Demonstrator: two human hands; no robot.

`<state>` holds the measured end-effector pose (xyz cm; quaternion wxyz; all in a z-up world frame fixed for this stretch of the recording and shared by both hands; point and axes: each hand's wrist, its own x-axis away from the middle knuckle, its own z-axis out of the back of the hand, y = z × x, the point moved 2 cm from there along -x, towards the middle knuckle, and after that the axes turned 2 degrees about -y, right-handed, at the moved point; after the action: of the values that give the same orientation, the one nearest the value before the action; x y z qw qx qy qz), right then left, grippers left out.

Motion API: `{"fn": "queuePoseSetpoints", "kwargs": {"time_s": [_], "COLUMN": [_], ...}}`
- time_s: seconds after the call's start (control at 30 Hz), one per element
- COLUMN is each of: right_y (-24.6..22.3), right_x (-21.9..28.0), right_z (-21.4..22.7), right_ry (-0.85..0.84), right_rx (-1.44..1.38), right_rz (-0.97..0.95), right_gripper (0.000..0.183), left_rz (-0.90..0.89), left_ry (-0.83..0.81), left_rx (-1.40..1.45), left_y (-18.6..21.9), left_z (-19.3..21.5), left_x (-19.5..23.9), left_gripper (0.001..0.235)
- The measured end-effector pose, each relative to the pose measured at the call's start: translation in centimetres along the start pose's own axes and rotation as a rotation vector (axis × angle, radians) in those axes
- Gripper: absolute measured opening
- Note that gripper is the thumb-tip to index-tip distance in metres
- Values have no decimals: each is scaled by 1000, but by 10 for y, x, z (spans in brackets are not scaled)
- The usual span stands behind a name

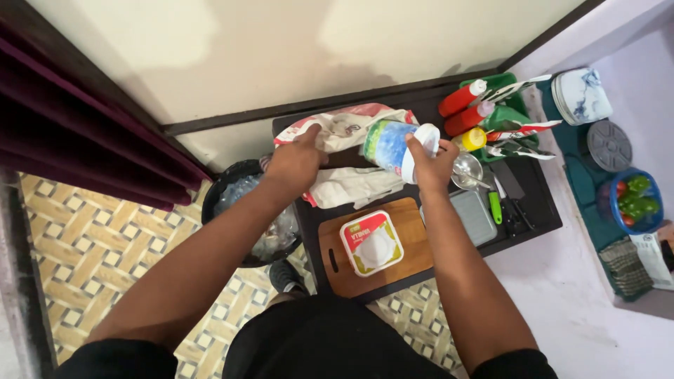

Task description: Clean the kitchen surfaces and appliances.

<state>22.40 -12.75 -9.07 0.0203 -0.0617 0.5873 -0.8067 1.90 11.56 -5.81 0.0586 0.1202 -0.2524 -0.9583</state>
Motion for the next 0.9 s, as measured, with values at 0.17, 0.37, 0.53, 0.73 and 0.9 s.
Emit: {"fn": "queuePoseSetpoints", "kwargs": {"time_s": [0.17, 0.37, 0.53, 0.73, 0.9], "right_y": [-39, -87, -93, -71, -62], "right_x": [36, 104, 128, 90, 52], "right_z": [-13, -47, -47, -47, -98], "right_ry": [66, -334, -457, -669, -752], "right_rx": [407, 670, 749, 686, 934], "right_rz": [300, 900, 1091, 1110, 1056], "right_gripper": [81, 88, 81, 77, 78], "left_rz": [202, 223, 324, 255, 184], "left_ry": [-260, -117, -154, -251, -294], "left_rx": [-224, -101, -36, 0, -22], "left_y": [-3, 4, -7, 7, 31], "left_z": [-12, -13, -10, 0, 11], "left_x": [-17, -30, -32, -24, -19], "left_gripper": [26, 38, 58, 84, 85]}}
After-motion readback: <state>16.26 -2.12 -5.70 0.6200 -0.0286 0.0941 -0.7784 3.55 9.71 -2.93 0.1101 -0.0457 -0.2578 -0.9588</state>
